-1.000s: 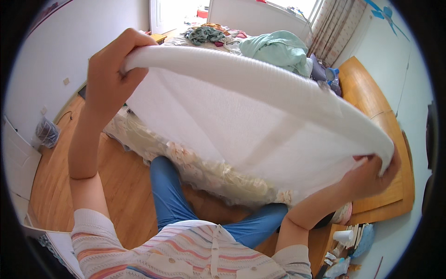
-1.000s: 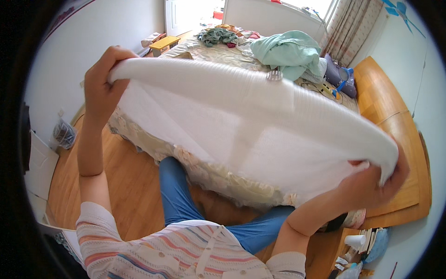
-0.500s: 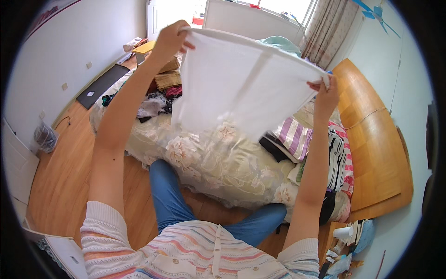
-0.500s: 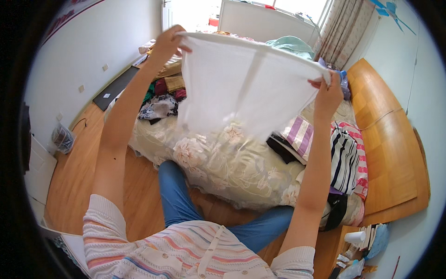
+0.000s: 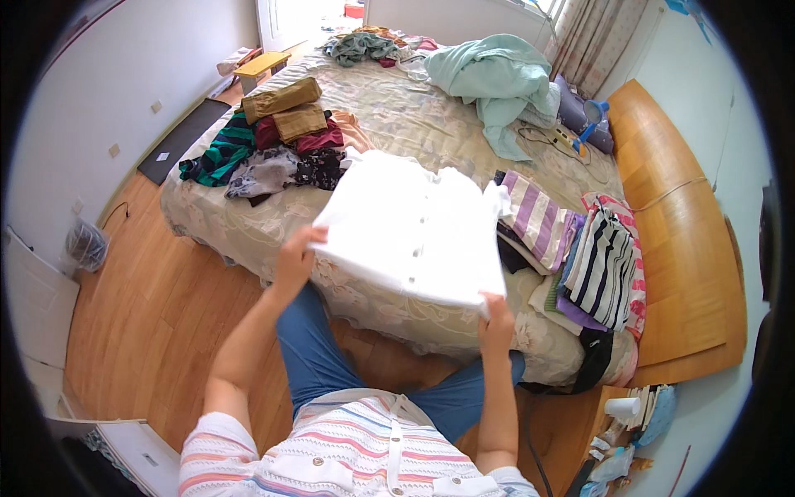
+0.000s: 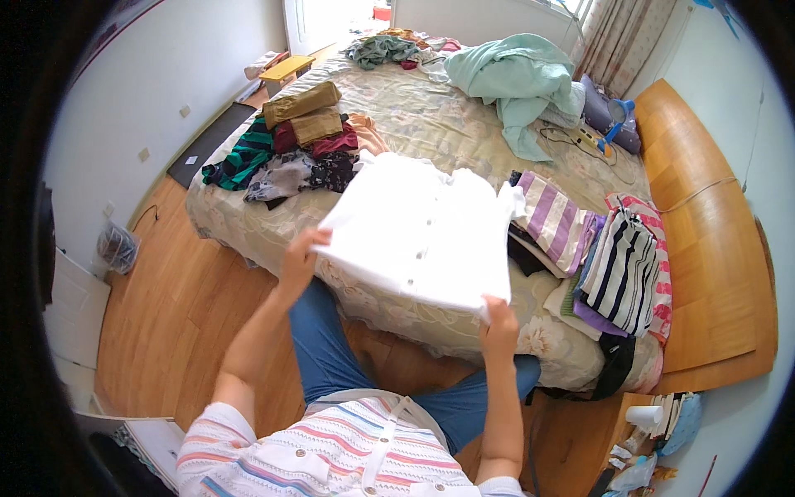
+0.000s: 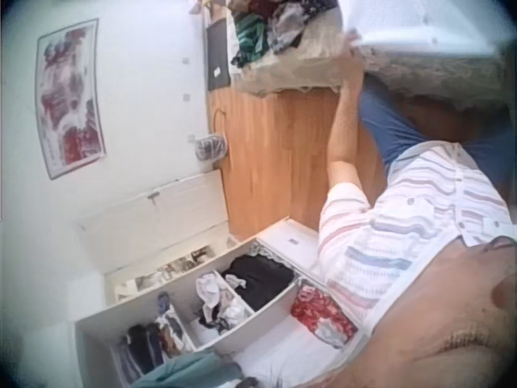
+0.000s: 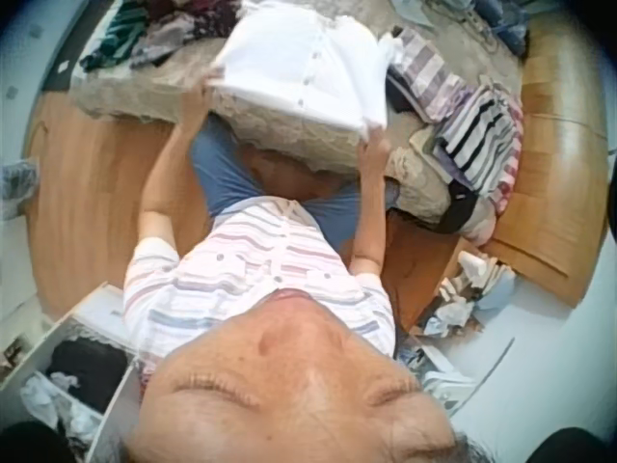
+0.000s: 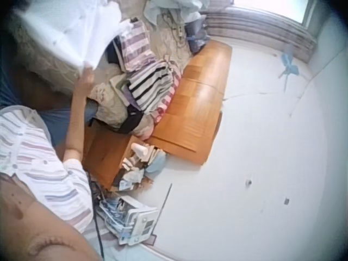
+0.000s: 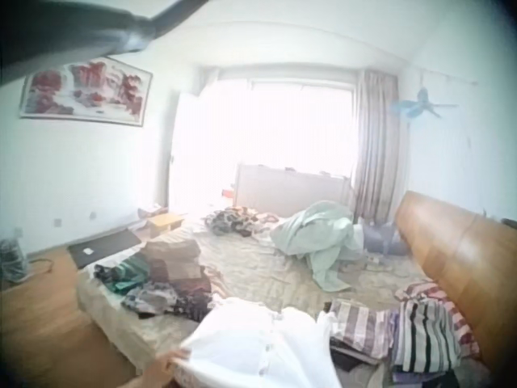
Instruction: The person sits on a bed and folds various garments, including pants, shirts, and a sweater, by hand. Each item is smoothed out, folded into a compact shape, and placed onto a growing stack on the bed.
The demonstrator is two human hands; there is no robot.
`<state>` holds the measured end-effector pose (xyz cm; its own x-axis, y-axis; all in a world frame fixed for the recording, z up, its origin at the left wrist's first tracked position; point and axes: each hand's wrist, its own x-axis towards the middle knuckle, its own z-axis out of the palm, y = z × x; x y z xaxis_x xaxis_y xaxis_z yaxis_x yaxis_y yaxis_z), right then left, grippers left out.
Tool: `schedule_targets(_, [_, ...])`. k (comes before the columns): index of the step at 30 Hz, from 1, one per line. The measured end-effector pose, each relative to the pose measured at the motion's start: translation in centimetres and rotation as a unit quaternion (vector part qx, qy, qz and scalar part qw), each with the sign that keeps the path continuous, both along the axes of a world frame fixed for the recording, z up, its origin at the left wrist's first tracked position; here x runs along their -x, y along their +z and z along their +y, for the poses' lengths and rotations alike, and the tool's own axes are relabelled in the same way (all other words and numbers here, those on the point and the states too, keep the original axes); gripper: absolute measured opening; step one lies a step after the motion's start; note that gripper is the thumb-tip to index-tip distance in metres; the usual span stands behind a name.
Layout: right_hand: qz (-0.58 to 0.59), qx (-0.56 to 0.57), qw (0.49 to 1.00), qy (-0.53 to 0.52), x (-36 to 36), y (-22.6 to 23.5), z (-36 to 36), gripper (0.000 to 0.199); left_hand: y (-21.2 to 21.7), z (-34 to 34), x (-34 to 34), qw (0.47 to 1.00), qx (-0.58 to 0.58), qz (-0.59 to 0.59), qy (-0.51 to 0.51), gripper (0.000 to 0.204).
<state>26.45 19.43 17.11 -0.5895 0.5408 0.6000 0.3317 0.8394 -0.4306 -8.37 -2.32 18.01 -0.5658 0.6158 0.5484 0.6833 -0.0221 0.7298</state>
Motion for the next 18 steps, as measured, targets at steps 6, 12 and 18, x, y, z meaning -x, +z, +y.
schedule_targets(6, [-0.069, 0.067, 0.995, 0.004, -3.8, -7.1, -3.9, 0.035, -8.3, -3.1, -4.0, 0.997, 0.073, 0.021, 0.002, 0.018])
schedule_targets(12, [-0.070, 0.076, 0.995, -0.016, -5.8, -7.6, -5.1, 0.031, -7.7, -5.6, -5.2, 0.993, 0.103, 0.060, 0.010, 0.017])
schedule_targets(18, [-0.144, 0.116, 0.983, 0.013, -7.6, -8.4, -7.4, 0.020, -9.0, -8.8, -5.7, 0.969, 0.240, 0.053, 0.003, 0.010])
